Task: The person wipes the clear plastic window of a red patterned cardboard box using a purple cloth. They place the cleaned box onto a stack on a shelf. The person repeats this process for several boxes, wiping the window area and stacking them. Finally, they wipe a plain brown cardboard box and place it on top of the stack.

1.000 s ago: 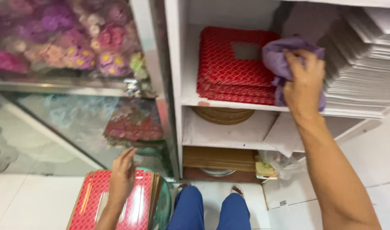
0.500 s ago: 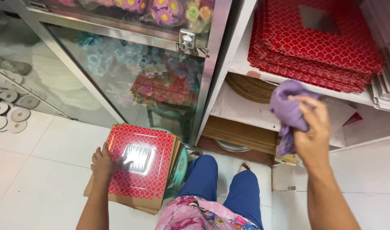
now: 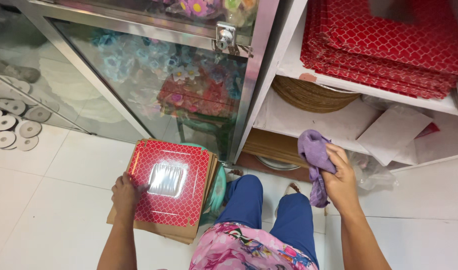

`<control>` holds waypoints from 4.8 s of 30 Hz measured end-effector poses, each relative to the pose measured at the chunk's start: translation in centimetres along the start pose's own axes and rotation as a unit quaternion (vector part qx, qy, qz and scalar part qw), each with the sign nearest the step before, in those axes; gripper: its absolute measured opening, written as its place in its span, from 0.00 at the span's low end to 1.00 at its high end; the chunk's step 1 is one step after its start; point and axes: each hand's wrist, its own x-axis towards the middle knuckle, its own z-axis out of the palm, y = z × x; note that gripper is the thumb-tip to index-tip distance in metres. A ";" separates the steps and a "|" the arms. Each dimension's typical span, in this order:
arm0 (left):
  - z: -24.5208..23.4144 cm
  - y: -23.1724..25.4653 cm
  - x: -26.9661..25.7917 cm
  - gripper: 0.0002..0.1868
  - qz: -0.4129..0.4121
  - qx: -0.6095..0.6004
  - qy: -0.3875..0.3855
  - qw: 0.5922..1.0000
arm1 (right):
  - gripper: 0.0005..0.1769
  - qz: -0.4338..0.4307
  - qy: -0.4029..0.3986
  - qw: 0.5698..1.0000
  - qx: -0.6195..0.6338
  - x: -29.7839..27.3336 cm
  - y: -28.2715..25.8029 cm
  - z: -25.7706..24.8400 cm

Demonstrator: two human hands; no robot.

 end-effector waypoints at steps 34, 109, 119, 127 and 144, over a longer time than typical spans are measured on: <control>-17.9 10.1 -11.0 0.35 -0.022 -0.249 -0.111 0.962 | 0.32 0.053 -0.030 0.998 0.015 -3.7 2.9 1.1; -3.3 28.1 -19.3 0.33 0.136 -0.630 -0.234 0.728 | 0.38 0.149 -0.158 0.946 -0.239 -5.5 2.7 4.0; -3.2 30.2 -21.1 0.35 0.183 -0.591 -0.247 0.745 | 0.40 0.016 -0.171 0.959 -0.224 -4.4 -2.5 5.0; -1.0 28.6 -17.1 0.36 0.174 -0.624 -0.235 0.725 | 0.38 -0.055 -0.283 0.946 -0.148 -6.6 -2.9 4.0; -2.4 29.3 -20.5 0.35 0.160 -0.606 -0.298 0.720 | 0.36 0.105 -0.009 0.956 -0.272 -4.0 7.9 -1.0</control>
